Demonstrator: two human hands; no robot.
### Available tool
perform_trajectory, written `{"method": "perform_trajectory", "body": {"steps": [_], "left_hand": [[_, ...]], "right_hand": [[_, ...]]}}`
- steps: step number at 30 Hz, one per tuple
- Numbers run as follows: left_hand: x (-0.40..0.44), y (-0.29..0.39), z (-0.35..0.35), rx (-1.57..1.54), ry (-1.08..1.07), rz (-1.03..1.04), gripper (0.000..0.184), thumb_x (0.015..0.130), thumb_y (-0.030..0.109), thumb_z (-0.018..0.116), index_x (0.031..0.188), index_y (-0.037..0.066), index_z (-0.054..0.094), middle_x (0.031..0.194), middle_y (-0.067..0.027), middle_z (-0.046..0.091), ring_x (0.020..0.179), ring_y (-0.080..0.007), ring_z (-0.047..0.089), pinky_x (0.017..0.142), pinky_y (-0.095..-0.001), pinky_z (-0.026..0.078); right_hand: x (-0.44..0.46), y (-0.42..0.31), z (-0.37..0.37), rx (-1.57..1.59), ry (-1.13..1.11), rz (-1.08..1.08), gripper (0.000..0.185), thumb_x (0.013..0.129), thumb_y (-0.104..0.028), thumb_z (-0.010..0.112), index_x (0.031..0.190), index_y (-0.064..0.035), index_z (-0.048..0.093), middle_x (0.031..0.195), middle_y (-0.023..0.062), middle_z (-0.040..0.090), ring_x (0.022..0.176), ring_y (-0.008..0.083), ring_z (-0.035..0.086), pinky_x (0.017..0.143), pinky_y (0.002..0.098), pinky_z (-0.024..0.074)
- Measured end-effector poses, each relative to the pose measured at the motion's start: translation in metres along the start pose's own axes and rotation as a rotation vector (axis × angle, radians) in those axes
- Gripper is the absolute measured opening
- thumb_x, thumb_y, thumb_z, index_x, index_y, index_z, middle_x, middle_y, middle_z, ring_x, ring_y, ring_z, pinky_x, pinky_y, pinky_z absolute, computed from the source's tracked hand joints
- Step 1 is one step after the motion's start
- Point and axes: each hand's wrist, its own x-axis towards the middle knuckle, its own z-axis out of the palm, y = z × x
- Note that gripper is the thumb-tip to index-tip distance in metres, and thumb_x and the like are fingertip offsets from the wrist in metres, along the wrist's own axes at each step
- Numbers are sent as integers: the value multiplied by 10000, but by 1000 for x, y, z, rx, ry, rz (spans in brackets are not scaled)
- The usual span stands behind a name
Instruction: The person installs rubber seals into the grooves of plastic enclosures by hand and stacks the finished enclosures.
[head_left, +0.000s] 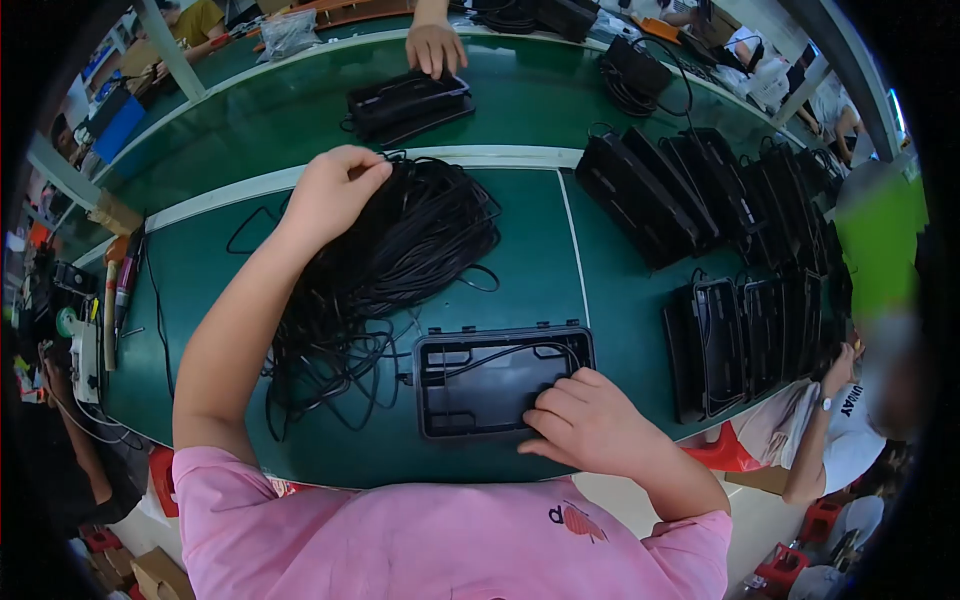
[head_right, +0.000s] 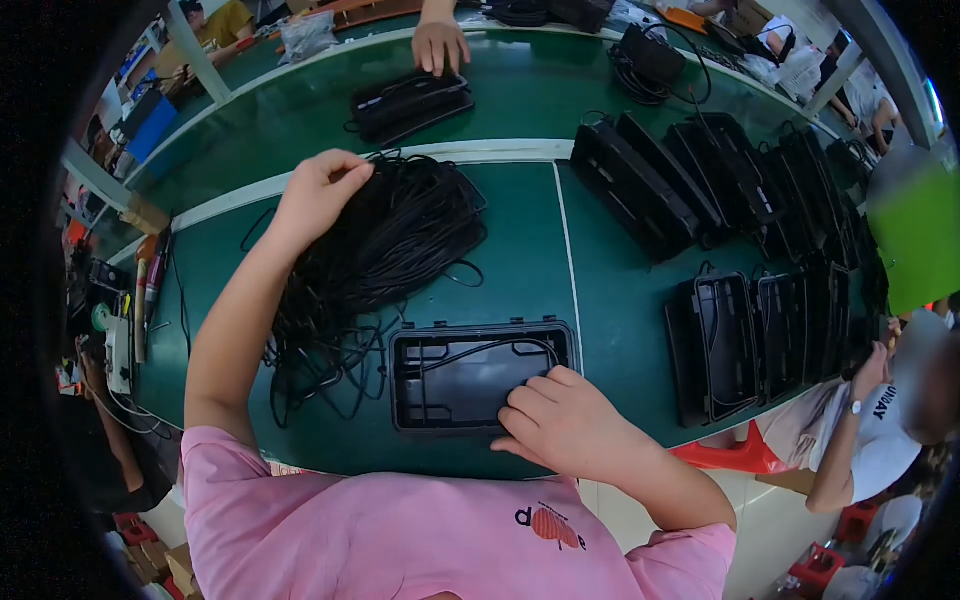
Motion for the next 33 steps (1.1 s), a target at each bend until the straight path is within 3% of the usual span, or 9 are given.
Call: {"method": "perform_trajectory", "body": {"steps": [1, 3, 7, 11, 14, 18, 21, 27, 33], "left_hand": [[6, 2, -10, -168, -57, 8, 185, 946, 172, 635, 978, -6, 674, 845, -25, 656, 770, -103, 611, 705, -259, 494], [1, 34, -29, -521, -24, -96, 189, 965, 182, 614, 1015, 6, 663, 818, -10, 642, 729, -90, 591, 689, -227, 486], [-14, 86, -70, -390, -79, 93, 222, 960, 228, 624, 1024, 20, 669, 771, 6, 629, 646, -35, 548, 575, -183, 440], [-28, 126, -79, -390, -216, 261, 219, 950, 225, 637, 1017, 20, 675, 767, 5, 631, 626, -34, 548, 550, -184, 441], [-35, 136, -76, -342, -206, 276, 226, 945, 232, 644, 1015, 20, 675, 766, 4, 631, 631, -39, 556, 557, -186, 452], [-45, 138, -75, -397, -280, 185, 250, 945, 249, 643, 1037, 19, 675, 769, 4, 631, 651, -54, 570, 581, -195, 471], [-52, 129, -68, -546, -346, 119, 219, 929, 171, 657, 1061, -4, 665, 780, -14, 639, 688, -73, 593, 639, -212, 498], [-55, 97, -60, -630, -429, 69, 198, 906, 148, 686, 1011, -20, 679, 851, -56, 690, 750, -102, 644, 712, -229, 524], [-59, 114, -50, -804, -445, -119, 181, 948, 169, 638, 1023, 5, 643, 843, -68, 683, 731, -135, 663, 712, -254, 546]], "right_hand": [[5, -2, -7, 3, -3, -19, 293, 750, -242, 723, 942, -41, 628, 904, 70, 558, 816, 225, 566, 736, 335, 434], [17, -2, -24, -11, 175, -13, 390, 742, -331, 774, 960, -36, 642, 925, 83, 577, 833, 258, 574, 743, 364, 440], [53, 11, -51, -135, 552, -53, 279, 768, -83, 727, 1032, -28, 651, 1057, 148, 616, 920, 315, 596, 803, 384, 473], [116, 13, -83, -73, 852, -21, 463, 812, -71, 716, 1257, -26, 595, 1238, 135, 608, 1122, 252, 573, 904, 322, 453], [142, 18, -88, 315, 845, -73, 397, 862, -73, 712, 1241, -17, 611, 1155, 56, 650, 1066, 127, 579, 868, 270, 457], [142, 4, -97, 389, 731, 103, 188, 890, -63, 696, 1066, 3, 688, 914, 9, 674, 855, 64, 602, 741, 192, 466], [131, 9, -97, 466, 843, 208, 148, 876, -99, 691, 993, -7, 693, 861, 20, 679, 802, 78, 608, 731, 225, 478], [91, 23, -98, 517, 914, 351, 143, 907, -106, 685, 1019, -17, 689, 854, -16, 669, 778, 42, 589, 709, 190, 467], [86, 19, -91, 174, 681, 293, 386, 848, -154, 729, 1191, -11, 623, 1098, 99, 649, 1032, 199, 614, 924, 309, 454]]}}
